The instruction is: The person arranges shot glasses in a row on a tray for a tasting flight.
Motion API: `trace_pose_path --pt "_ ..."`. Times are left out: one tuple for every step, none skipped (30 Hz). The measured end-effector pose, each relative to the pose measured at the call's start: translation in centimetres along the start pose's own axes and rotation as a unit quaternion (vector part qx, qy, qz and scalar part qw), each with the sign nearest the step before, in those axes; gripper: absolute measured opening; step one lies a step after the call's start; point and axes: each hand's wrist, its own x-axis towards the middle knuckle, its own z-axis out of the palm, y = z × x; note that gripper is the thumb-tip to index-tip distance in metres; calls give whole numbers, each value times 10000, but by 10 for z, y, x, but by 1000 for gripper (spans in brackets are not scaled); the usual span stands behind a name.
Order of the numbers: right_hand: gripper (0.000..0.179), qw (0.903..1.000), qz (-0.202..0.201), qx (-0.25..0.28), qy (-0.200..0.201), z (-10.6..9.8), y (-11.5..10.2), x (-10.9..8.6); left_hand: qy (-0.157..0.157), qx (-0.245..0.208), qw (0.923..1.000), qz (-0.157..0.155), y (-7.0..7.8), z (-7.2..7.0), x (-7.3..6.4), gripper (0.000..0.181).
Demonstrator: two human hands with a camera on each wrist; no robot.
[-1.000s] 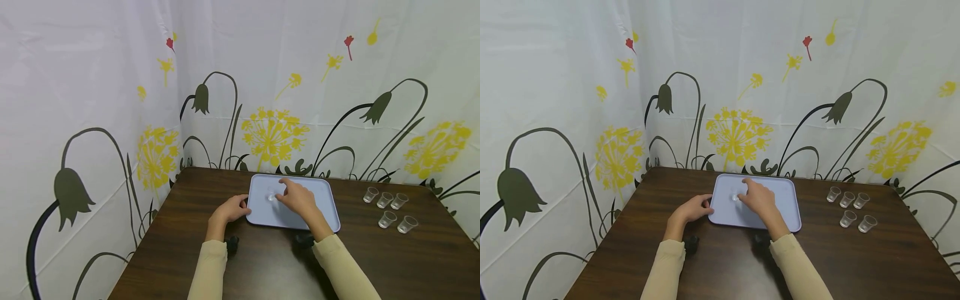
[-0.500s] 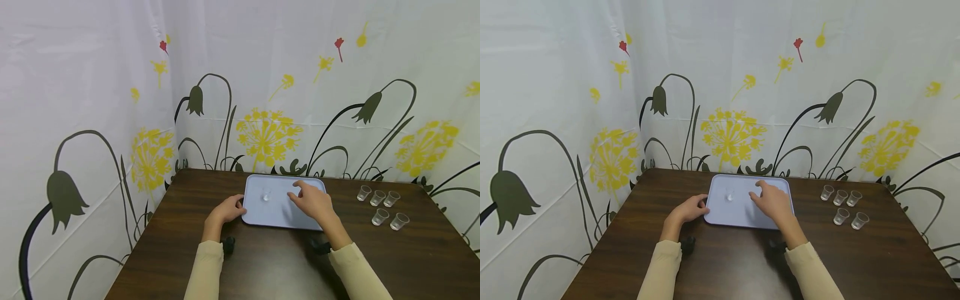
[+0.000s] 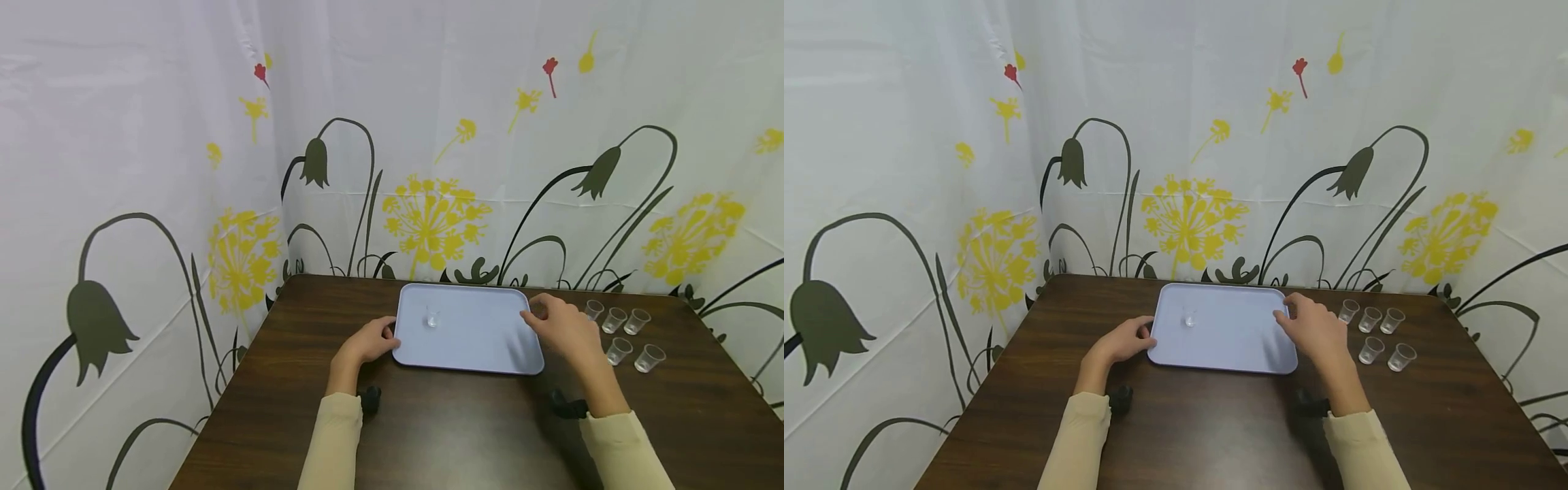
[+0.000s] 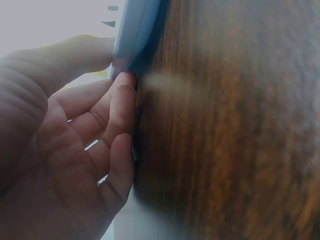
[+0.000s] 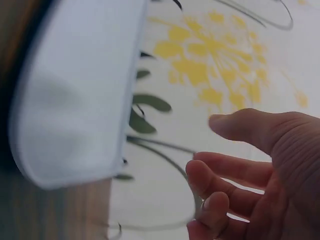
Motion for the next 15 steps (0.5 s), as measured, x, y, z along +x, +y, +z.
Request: trace_pose_path --pt "56 10000 48 -6 -51 -5 5 -1 -5 -9 10000 11 0 0 0 61" --pt "57 9999 92 -35 -131 -9 11 -2 -20 -19 10000 21 -1 1 0 61" --pt "59 9996 121 -57 -236 -14 17 -4 -27 -26 10000 30 -1 1 1 61" --pt "60 9993 128 -87 -342 -19 23 -5 -34 -36 10000 34 -2 2 1 61" --pt "63 9988 169 -112 -456 -24 29 -6 -30 -42 10000 30 -2 2 0 61" --pt "65 9981 186 -139 -566 -28 35 -6 -25 -46 10000 29 -2 2 0 61" --pt "67 9976 196 -149 -652 -33 41 -7 -14 -42 10000 37 -2 2 0 62" --pt "69 9969 225 -164 -736 -38 47 -8 -11 -46 10000 38 -2 2 0 62" --pt "71 9964 253 -175 -787 -42 53 -9 -2 -45 10000 47 -2 2 0 62" --pt "73 9959 306 -171 -839 -45 59 -10 3 -40 10000 52 -1 2 0 62" --pt "74 9951 381 -149 -895 -49 64 -11 2 -34 10000 55 -1 1 0 62" --pt "75 9946 407 -139 -942 -53 69 -12 7 -21 10000 61 -1 1 0 62" --pt "76 9939 465 -129 -997 -55 74 -13 7 -13 10000 61 -1 0 0 61" --pt "77 9930 516 -140 -1053 -58 79 -14 2 -7 10000 53 0 0 0 61" --pt "77 9921 561 -123 -1116 -60 83 -14 6 11 10000 58 0 0 0 61"
